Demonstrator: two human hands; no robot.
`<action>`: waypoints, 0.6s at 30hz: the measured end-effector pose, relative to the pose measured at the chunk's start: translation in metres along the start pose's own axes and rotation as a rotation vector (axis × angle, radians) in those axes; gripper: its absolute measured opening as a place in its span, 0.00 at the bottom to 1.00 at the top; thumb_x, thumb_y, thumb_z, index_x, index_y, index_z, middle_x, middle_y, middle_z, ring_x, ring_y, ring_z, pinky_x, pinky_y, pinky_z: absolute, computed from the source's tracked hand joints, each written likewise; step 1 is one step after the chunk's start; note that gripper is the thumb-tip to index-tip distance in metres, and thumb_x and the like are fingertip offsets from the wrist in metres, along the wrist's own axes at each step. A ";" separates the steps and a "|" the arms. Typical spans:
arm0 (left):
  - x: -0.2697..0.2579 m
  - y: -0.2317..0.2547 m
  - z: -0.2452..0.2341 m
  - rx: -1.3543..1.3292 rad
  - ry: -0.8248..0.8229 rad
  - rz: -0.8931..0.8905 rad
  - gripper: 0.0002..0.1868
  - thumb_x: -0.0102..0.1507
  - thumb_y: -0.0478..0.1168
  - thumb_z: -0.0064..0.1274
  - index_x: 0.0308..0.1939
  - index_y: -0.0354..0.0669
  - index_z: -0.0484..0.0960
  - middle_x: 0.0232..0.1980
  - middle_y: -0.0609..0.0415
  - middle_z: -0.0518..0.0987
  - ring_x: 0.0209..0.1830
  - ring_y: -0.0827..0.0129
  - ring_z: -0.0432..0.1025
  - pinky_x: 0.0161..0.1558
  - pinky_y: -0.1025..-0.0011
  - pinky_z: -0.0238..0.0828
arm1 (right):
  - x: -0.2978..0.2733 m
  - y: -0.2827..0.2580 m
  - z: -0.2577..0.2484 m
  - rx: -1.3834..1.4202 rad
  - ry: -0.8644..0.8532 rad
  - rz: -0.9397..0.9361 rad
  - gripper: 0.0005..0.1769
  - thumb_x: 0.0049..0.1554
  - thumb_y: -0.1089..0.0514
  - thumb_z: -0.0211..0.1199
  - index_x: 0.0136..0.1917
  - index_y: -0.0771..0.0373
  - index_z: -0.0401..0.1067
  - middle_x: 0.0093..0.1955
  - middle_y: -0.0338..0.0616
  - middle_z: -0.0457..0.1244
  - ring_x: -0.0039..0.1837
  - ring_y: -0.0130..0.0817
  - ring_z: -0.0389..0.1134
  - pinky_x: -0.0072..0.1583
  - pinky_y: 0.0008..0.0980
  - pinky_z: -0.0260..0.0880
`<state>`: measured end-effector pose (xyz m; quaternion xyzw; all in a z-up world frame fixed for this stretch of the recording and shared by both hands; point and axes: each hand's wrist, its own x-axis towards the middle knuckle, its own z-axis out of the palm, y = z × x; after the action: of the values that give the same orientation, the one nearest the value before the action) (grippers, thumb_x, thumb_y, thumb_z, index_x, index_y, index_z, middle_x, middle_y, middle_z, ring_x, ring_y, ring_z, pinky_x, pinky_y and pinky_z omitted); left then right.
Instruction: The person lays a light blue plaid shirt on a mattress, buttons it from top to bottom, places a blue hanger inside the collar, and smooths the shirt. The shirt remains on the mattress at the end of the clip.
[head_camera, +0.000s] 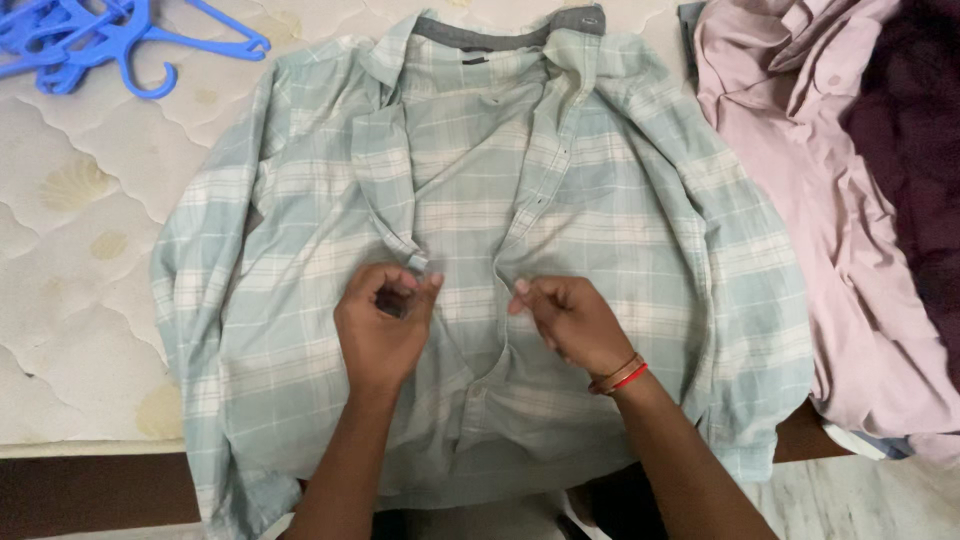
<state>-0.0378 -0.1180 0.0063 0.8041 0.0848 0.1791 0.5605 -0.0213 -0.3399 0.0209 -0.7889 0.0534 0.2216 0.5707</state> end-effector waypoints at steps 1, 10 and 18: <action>0.000 -0.001 -0.003 0.036 0.079 0.057 0.13 0.59 0.36 0.69 0.31 0.38 0.78 0.34 0.56 0.77 0.32 0.73 0.71 0.35 0.73 0.71 | 0.000 0.002 -0.001 0.052 0.045 -0.111 0.21 0.63 0.45 0.55 0.44 0.62 0.79 0.20 0.34 0.51 0.21 0.24 0.47 0.27 0.27 0.49; 0.022 -0.017 -0.033 0.269 0.122 0.328 0.13 0.70 0.36 0.53 0.57 0.33 0.79 0.62 0.40 0.79 0.72 0.45 0.68 0.70 0.55 0.64 | 0.012 0.026 -0.031 -0.504 0.666 -0.549 0.24 0.67 0.51 0.59 0.70 0.67 0.67 0.72 0.57 0.61 0.74 0.52 0.62 0.72 0.45 0.61; 0.109 -0.033 -0.036 0.355 -0.108 0.380 0.20 0.76 0.41 0.37 0.68 0.35 0.75 0.72 0.34 0.72 0.74 0.38 0.65 0.73 0.51 0.60 | 0.057 0.026 -0.084 -0.604 0.589 -0.518 0.28 0.71 0.47 0.49 0.78 0.62 0.59 0.79 0.58 0.55 0.80 0.55 0.55 0.77 0.46 0.55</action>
<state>0.0505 -0.0377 0.0075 0.8997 -0.0678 0.2203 0.3707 0.0452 -0.4168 -0.0040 -0.9355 -0.0519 -0.1541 0.3136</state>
